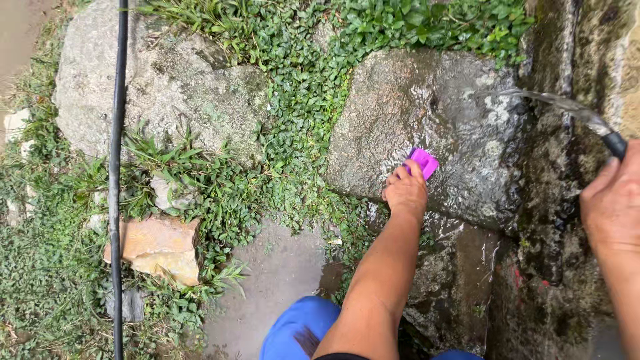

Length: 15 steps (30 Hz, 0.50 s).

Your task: The person cleans concrete outdoor structures by scrubbing them with a purple brush and rinsing them with water from a hose.

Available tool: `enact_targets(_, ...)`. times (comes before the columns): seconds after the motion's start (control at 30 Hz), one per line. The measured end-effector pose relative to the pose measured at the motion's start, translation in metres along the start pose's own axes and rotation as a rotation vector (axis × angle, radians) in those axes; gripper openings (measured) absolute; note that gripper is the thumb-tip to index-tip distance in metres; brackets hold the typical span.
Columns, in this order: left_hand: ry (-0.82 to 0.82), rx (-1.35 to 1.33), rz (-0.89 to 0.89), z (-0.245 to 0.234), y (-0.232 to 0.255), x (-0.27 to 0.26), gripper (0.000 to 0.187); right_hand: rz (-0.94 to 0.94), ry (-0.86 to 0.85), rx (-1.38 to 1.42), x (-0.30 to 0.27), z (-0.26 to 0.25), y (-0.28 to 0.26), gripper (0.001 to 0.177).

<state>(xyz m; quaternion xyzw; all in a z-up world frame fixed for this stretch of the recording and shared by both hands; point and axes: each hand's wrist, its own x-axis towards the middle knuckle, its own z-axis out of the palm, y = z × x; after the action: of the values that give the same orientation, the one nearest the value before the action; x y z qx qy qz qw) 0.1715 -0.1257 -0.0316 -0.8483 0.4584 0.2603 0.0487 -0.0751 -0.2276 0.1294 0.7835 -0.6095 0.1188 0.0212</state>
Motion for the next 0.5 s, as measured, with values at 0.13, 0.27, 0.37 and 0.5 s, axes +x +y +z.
enact_targets(0.13, -0.103, 0.020, -0.059, 0.005, 0.003, -0.010, 0.069, -0.279, 0.269, -0.136, -0.004, -0.020, 0.000, 0.018)
enact_targets(0.27, -0.120, 0.024, -0.029, -0.007, 0.004, -0.009, 0.073, -0.176, 0.171, -0.126, 0.005, -0.004, 0.012, 0.020)
enact_targets(0.37, -0.192, -0.011, -0.071, -0.010, 0.004, -0.012, 0.072, -0.185, 0.190, -0.107, -0.001, 0.009, 0.019, 0.020)
enact_targets(0.5, -0.230, 0.049, -0.010, -0.008, 0.000, -0.006, 0.073, -0.176, 0.188, -0.111, 0.003, 0.006, 0.015, 0.025)
